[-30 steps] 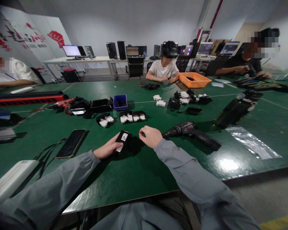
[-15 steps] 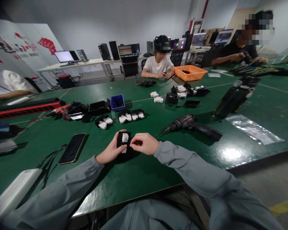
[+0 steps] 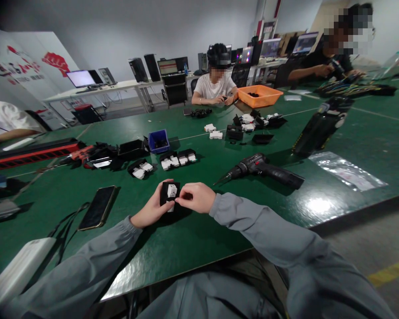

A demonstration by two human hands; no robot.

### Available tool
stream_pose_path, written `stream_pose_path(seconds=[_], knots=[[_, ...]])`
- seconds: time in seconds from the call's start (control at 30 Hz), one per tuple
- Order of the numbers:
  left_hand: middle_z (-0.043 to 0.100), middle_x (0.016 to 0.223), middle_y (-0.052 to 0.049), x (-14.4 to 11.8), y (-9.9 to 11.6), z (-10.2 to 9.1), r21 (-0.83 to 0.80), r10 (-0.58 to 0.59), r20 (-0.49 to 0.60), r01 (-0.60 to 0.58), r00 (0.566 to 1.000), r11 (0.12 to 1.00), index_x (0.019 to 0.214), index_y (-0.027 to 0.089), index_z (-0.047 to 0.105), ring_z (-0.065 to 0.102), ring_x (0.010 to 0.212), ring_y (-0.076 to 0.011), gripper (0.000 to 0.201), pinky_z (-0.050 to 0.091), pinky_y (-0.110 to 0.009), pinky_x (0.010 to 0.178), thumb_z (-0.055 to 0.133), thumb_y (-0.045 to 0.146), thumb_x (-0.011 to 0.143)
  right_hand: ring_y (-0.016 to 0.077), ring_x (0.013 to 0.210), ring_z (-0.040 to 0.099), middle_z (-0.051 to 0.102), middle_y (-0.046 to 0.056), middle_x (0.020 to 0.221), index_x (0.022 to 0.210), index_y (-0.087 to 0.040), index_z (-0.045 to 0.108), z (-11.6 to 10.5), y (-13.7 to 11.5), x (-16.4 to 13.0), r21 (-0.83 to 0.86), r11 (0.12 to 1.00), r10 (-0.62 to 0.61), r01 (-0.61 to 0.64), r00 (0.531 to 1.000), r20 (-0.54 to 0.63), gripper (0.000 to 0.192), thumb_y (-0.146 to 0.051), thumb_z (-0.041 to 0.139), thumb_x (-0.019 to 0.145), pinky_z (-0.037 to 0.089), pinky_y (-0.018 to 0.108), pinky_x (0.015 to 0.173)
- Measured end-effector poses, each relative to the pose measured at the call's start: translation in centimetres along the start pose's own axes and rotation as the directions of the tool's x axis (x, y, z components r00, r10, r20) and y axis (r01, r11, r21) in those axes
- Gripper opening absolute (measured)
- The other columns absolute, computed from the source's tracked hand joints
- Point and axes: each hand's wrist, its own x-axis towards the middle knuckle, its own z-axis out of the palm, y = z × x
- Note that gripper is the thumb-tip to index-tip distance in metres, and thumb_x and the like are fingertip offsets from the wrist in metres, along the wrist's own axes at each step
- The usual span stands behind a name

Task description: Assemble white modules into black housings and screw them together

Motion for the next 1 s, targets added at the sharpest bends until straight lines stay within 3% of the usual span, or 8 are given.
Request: stream_pose_path(seconds=[0.1,0.17,0.27,0.43,0.53,0.67,0.83,1.0], knots=[[0.049,0.13,-0.011,0.0,0.0,-0.1,-0.018,-0.018,0.006,0.018,1.0,1.0,0.142,0.021,0.029,0.052,0.116,-0.0246,0.064,0.041,-0.043,0.105,0.063,0.033,0.089,0.0106,0.058,0.052,0.056,-0.002,0.061,0.064,-0.017,0.06,0.1,0.1,0.0,-0.079,0.996,0.031,-0.032,0.999,-0.005,0.033,-0.036,0.065,0.089,0.038,0.024,0.057],[0.049,0.131,-0.011,0.0,-0.1,-0.1,-0.023,-0.017,0.013,0.018,1.0,1.0,0.142,0.021,0.03,0.052,0.117,-0.0255,0.065,0.04,-0.044,0.105,0.063,0.034,0.089,0.0106,0.058,0.051,0.056,-0.001,0.063,0.066,-0.017,0.06,-0.1,0.1,0.0,-0.081,0.996,0.025,-0.028,0.999,-0.035,0.031,-0.033,0.061,0.092,0.038,0.024,0.058],[0.048,0.134,-0.012,0.1,-0.3,-0.2,-0.026,-0.023,0.016,0.024,1.0,0.999,0.143,0.02,0.03,0.05,0.121,-0.0271,0.066,0.038,-0.045,0.108,0.064,0.034,0.088,0.01,0.06,0.052,0.059,0.001,0.076,0.082,-0.016,0.064,-0.4,0.2,0.0,-0.063,0.998,0.011,-0.018,0.994,-0.108,0.015,-0.02,0.052,0.091,0.041,0.024,0.059],[0.047,0.135,-0.012,0.1,-0.4,-0.2,-0.021,-0.029,0.014,0.029,1.0,0.999,0.143,0.02,0.03,0.05,0.123,-0.0266,0.066,0.037,-0.043,0.109,0.063,0.034,0.088,0.0141,0.075,0.06,0.065,0.006,0.094,0.104,-0.018,0.065,-0.9,0.8,-0.1,-0.15,0.984,-0.119,0.091,0.975,-0.19,0.023,-0.014,0.045,0.094,0.049,0.027,0.07],[0.046,0.136,-0.012,0.0,-0.1,-0.1,0.036,0.004,-0.006,-0.004,1.0,0.999,0.142,0.02,0.03,0.048,0.124,-0.0265,0.065,0.036,-0.043,0.11,0.064,0.033,0.087,0.0174,0.089,0.064,0.068,0.008,0.103,0.112,-0.019,0.064,-1.3,0.2,-0.3,-0.271,0.934,-0.276,0.231,0.951,-0.142,0.027,-0.014,0.043,0.096,0.052,0.03,0.078],[0.045,0.137,-0.013,-0.2,0.3,0.1,0.104,0.07,-0.004,-0.069,0.998,0.992,0.142,0.019,0.03,0.048,0.124,-0.0279,0.071,0.037,-0.045,0.111,0.068,0.027,0.082,0.0193,0.091,0.066,0.07,0.009,0.103,0.114,-0.017,0.064,-1.7,-1.2,-0.5,-0.418,0.822,-0.439,0.386,0.898,-0.033,0.026,-0.013,0.047,0.095,0.053,0.033,0.079],[0.047,0.137,-0.014,-0.4,0.0,0.3,0.129,0.112,-0.031,-0.107,0.993,0.986,0.143,0.019,0.031,0.049,0.125,-0.0291,0.076,0.036,-0.047,0.112,0.071,0.026,0.079,0.0178,0.086,0.066,0.072,0.008,0.1,0.113,-0.017,0.064,-1.7,-1.6,-0.6,-0.414,0.778,-0.501,0.472,0.864,0.043,0.024,-0.016,0.048,0.095,0.052,0.031,0.071],[0.047,0.139,-0.015,-0.5,-0.3,0.3,0.168,0.129,-0.04,-0.121,0.991,0.978,0.144,0.018,0.03,0.05,0.125,-0.0299,0.078,0.038,-0.048,0.111,0.07,0.023,0.077,0.0167,0.083,0.067,0.073,0.007,0.098,0.109,-0.018,0.064,-1.2,-1.3,-0.7,-0.393,0.77,-0.529,0.502,0.847,0.045,0.02,-0.018,0.05,0.094,0.052,0.03,0.069]])
